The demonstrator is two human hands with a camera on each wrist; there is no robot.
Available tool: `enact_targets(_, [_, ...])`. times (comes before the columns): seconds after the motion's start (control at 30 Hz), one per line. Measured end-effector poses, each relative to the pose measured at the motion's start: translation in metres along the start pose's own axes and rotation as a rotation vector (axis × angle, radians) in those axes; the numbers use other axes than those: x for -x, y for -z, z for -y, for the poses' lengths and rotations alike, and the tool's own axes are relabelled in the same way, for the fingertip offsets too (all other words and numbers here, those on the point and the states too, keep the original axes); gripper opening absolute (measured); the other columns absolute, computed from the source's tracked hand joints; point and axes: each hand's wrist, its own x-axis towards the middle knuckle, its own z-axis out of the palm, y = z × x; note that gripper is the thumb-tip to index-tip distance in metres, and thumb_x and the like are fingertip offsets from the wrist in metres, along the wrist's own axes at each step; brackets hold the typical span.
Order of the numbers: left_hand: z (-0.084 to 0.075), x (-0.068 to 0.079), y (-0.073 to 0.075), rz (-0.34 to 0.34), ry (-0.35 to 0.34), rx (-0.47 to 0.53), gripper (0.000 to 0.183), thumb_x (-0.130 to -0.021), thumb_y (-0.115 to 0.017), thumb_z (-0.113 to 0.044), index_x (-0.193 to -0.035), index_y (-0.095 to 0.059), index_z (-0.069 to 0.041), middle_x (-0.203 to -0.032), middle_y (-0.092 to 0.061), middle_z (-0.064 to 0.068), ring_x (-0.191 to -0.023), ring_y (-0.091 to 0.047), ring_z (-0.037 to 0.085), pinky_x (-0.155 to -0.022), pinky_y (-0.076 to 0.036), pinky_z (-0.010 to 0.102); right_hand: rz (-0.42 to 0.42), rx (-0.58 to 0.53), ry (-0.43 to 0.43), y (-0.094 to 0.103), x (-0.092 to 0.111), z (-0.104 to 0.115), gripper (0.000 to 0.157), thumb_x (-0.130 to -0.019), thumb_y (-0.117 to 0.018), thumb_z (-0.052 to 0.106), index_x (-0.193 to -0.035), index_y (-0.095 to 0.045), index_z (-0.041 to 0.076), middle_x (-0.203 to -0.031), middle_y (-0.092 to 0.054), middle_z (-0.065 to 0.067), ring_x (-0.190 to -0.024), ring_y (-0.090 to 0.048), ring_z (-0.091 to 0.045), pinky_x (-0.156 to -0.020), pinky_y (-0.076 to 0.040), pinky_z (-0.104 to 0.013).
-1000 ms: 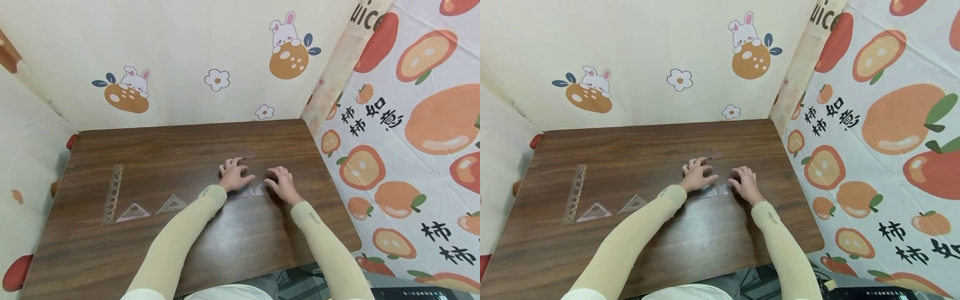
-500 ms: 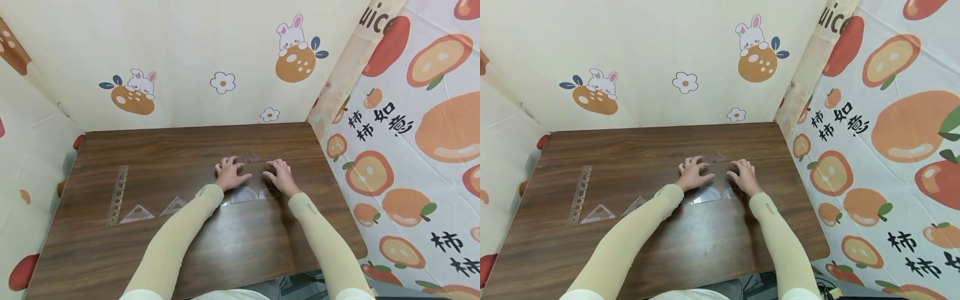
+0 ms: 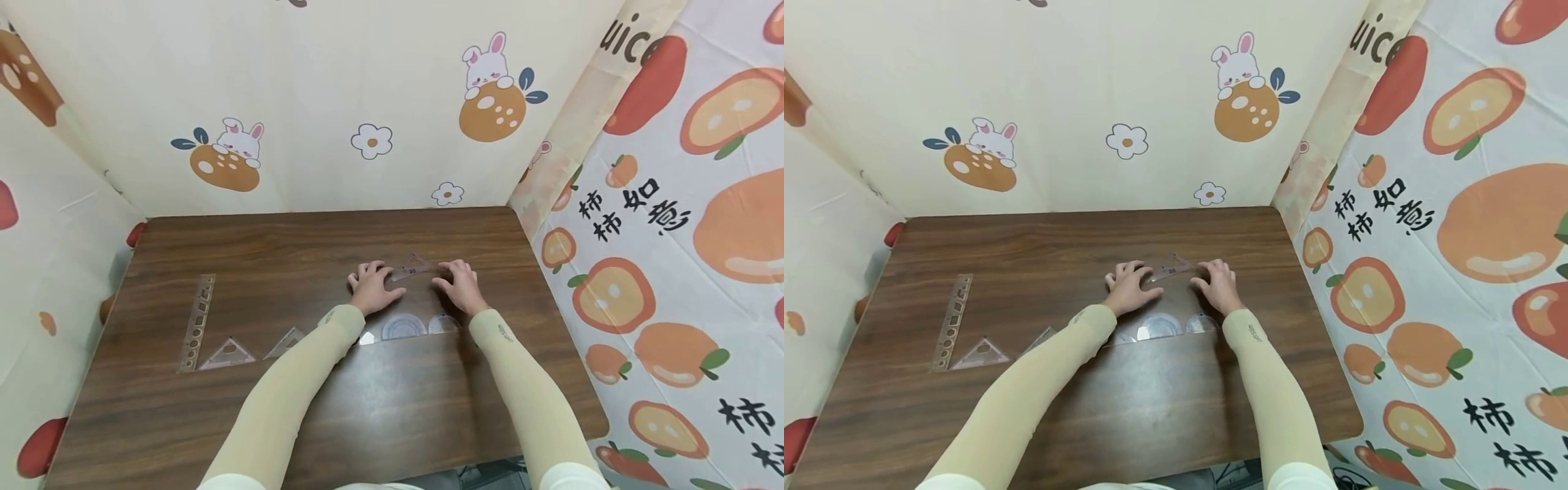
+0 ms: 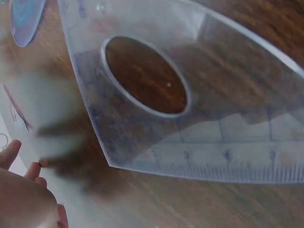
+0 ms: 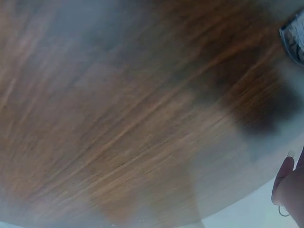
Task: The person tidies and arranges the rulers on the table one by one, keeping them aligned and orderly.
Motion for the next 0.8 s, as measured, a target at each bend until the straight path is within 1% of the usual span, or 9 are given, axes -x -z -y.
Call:
enact_targets(0.2, [0.005,-0.003,0.001,-0.047,0.035,0.001,0.060,-0.089,-0.079,-0.043,-0.139,-0.064,-0.013,-0.156,-0.044,0.009,-0.142,-0.033,0.036,-0.108,-0.017,0.062,-0.002,-0.009,-0.004,-0.006,-0.012,0.002,0.053,-0.097,-0.071,0.034,-0.141,-0.061,0.005,-0.136,-0.057,-0.018,-0.128,-0.048,-0.038,-0.111,-0.029,-0.056])
enact_targets(0.3, [0.007,-0.004,-0.004,-0.095,0.046,-0.004,0.054,-0.088,-0.082,-0.040,-0.133,-0.069,-0.014,-0.153,-0.047,0.008,-0.141,-0.035,0.036,-0.106,-0.019,0.062,0.002,-0.009,-0.025,-0.010,-0.016,0.002,0.054,-0.097,-0.071,0.035,-0.142,-0.061,0.006,-0.137,-0.057,-0.017,-0.128,-0.048,-0.038,-0.111,-0.029,-0.056])
enact_targets(0.4, [0.003,-0.004,-0.012,-0.150,0.069,0.011,0.048,-0.086,-0.084,-0.037,-0.127,-0.073,-0.015,-0.150,-0.050,0.007,-0.139,-0.038,0.036,-0.105,-0.021,0.062,-0.011,-0.019,-0.055,-0.014,-0.016,0.000,0.053,-0.097,-0.071,0.035,-0.142,-0.061,0.008,-0.135,-0.056,-0.016,-0.127,-0.047,-0.037,-0.111,-0.028,-0.056])
enact_targets(0.5, [-0.004,-0.005,-0.020,-0.196,0.107,0.037,0.042,-0.085,-0.085,-0.035,-0.122,-0.077,-0.018,-0.149,-0.052,0.005,-0.138,-0.040,0.035,-0.104,-0.023,0.061,-0.048,-0.055,-0.087,-0.017,-0.015,0.000,0.049,-0.096,-0.072,0.032,-0.139,-0.064,0.009,-0.131,-0.056,-0.016,-0.124,-0.047,-0.037,-0.111,-0.025,-0.056])
enact_targets(0.6, [-0.010,-0.005,-0.026,-0.235,0.150,0.061,0.032,-0.084,-0.085,-0.033,-0.113,-0.081,-0.019,-0.148,-0.054,0.003,-0.138,-0.041,0.034,-0.104,-0.024,0.059,-0.078,-0.093,-0.114,-0.021,-0.014,0.001,0.042,-0.096,-0.074,0.030,-0.133,-0.069,0.010,-0.127,-0.057,-0.015,-0.121,-0.047,-0.036,-0.110,-0.024,-0.056])
enact_targets(0.7, [-0.012,-0.005,-0.026,-0.284,0.175,0.092,0.022,-0.083,-0.087,-0.029,-0.102,-0.084,-0.018,-0.147,-0.057,0.003,-0.136,-0.043,0.034,-0.104,-0.024,0.059,-0.093,-0.114,-0.135,-0.026,-0.015,0.004,0.035,-0.096,-0.073,0.030,-0.125,-0.073,0.011,-0.126,-0.057,-0.014,-0.121,-0.047,-0.036,-0.111,-0.024,-0.056])
enact_targets(0.8, [-0.012,-0.005,-0.024,-0.320,0.178,0.101,0.018,-0.081,-0.088,-0.026,-0.095,-0.085,-0.015,-0.145,-0.059,0.005,-0.134,-0.045,0.034,-0.103,-0.025,0.059,-0.098,-0.133,-0.146,-0.028,-0.017,0.008,0.031,-0.096,-0.073,0.029,-0.120,-0.075,0.010,-0.127,-0.057,-0.015,-0.122,-0.046,-0.037,-0.113,-0.023,-0.056])
